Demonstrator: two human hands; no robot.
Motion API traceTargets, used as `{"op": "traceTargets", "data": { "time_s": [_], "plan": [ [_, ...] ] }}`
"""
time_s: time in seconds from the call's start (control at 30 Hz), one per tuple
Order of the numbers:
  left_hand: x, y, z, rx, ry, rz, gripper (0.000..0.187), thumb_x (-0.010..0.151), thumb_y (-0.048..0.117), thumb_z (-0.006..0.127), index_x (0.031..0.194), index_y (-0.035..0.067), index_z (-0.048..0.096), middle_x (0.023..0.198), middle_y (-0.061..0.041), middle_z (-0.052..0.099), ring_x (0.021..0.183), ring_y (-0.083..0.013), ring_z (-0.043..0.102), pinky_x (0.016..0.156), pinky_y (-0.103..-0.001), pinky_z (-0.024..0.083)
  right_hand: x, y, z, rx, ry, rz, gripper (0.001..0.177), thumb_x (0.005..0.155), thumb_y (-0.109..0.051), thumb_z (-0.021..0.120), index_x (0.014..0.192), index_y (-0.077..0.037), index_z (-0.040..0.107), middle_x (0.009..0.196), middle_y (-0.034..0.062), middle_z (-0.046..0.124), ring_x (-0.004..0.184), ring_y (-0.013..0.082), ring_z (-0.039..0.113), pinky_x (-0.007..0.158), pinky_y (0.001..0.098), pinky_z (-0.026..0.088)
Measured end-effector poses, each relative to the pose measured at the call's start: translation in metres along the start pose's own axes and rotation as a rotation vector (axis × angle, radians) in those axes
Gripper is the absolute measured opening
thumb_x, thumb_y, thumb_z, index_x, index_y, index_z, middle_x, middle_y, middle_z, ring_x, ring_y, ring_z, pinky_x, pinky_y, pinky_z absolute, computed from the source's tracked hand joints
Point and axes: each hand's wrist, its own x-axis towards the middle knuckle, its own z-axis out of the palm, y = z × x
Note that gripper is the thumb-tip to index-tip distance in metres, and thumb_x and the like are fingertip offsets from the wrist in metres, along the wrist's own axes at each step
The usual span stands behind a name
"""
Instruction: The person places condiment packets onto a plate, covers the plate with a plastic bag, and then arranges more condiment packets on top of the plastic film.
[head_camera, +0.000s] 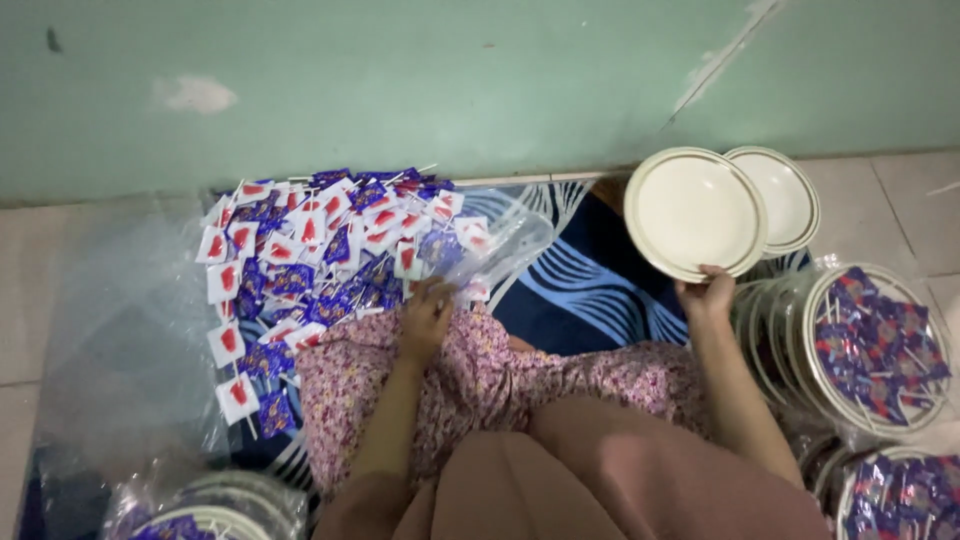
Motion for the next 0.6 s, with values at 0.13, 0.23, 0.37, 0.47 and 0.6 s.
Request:
{"op": "traceTargets", "data": {
  "time_s": [0.13,0.23,0.37,0.47,0.6],
  "plan": [
    [-0.021,-0.006,0.003,0.081,-0.031,0.021,0.028,0.087,0.018,0.071,0.114,0.026,0.074,0.124,-0.008,0.065,0.096,-0.0392,0.072,0.079,-0.048,0.060,-0.058,0.032,-0.025,-0.104,-0.123,0.059,0.072,0.078,-0.003,0.071,0.142,-0.003,0.036,0.133,0.0182,0.050,0.117,0.0384,0.062,0.093,0.0554,0.063],
    [-0.030,0.019,-0.009,0.071,-0.011,0.081,0.029,0.091,0.018,0.067,0.117,0.030,0.071,0.125,-0.007,0.065,0.097,-0.0380,0.072,0.078,-0.048,0.062,-0.107,0.050,-0.039,-0.338,-0.263,-0.004,0.071,0.075,-0.019,0.075,0.140,-0.004,0.049,0.127,0.0115,0.063,0.109,0.0271,0.071,0.091,0.0368,0.066],
    [-0.055,0.024,0.006,0.182,-0.010,0.137,0.033,0.086,0.015,0.071,0.118,0.024,0.071,0.127,-0.011,0.064,0.099,-0.0370,0.072,0.078,-0.044,0.062,-0.143,0.066,-0.049,-0.767,-0.489,-0.034,0.080,0.077,-0.020,0.069,0.152,-0.012,0.041,0.145,0.0188,0.043,0.122,0.0336,0.056,0.099,0.0407,0.057],
    [-0.065,0.038,0.004,0.280,0.021,0.211,0.029,0.090,0.021,0.069,0.118,0.027,0.072,0.126,-0.006,0.064,0.101,-0.0290,0.073,0.079,-0.037,0.062,-0.151,0.080,-0.061,-0.992,-0.625,0.014,0.096,0.079,-0.014,0.067,0.165,-0.023,0.026,0.157,0.0238,0.031,0.121,0.0348,0.056,0.094,0.0387,0.057],
    [-0.074,0.036,0.004,0.239,0.027,0.307,0.025,0.098,0.023,0.061,0.121,0.028,0.070,0.127,-0.003,0.063,0.108,-0.0250,0.071,0.085,-0.035,0.062,-0.129,0.093,-0.080,-1.111,-0.668,0.138,0.104,0.078,-0.011,0.071,0.167,-0.029,0.020,0.144,0.0296,0.047,0.095,0.0341,0.071,0.074,0.0415,0.063]
  ]
}}
